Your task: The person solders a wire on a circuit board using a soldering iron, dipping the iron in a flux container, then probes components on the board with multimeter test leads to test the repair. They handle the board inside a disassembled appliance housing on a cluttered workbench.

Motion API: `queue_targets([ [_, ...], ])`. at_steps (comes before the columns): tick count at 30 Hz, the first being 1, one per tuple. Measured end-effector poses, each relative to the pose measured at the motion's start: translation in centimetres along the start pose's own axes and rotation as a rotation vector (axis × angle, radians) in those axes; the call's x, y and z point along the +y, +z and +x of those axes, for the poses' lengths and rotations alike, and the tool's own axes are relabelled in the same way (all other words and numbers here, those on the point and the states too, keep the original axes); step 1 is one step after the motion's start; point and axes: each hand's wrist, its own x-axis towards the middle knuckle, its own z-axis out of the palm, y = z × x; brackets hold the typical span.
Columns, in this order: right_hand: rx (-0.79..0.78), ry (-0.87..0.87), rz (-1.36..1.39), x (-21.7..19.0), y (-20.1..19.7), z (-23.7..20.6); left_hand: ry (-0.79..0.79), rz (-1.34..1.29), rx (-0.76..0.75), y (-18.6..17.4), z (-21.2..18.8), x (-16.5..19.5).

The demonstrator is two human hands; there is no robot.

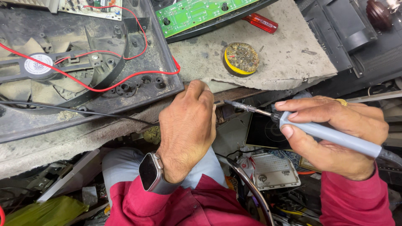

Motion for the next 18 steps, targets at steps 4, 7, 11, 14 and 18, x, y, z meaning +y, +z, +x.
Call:
queue_targets([
  [4, 0.007, 0.036, 0.0, -0.2, -0.19, 0.06, -0.003, 0.011, 0.007, 0.04, -0.01, 0.04],
  [7, 0.006, 0.033, -0.003, -0.22, -0.12, 0.19, -0.004, 0.016, 0.016, 0.08, 0.01, 0.03],
  [11, -0.012, -0.015, 0.009, -0.14, 0.05, 0.35, 0.0, 0.011, 0.023, 0.11, 0.0, 0.0],
  [14, -0.02, -0.024, 0.015, -0.07, 0.02, 0.37, -0.004, 0.013, 0.016, 0.09, 0.01, 0.0],
  [18, -0.007, -0.025, 0.001, -0.05, -0.24, 0.26, -0.008, 0.016, 0.012, 0.11, 0.01, 0.14],
])
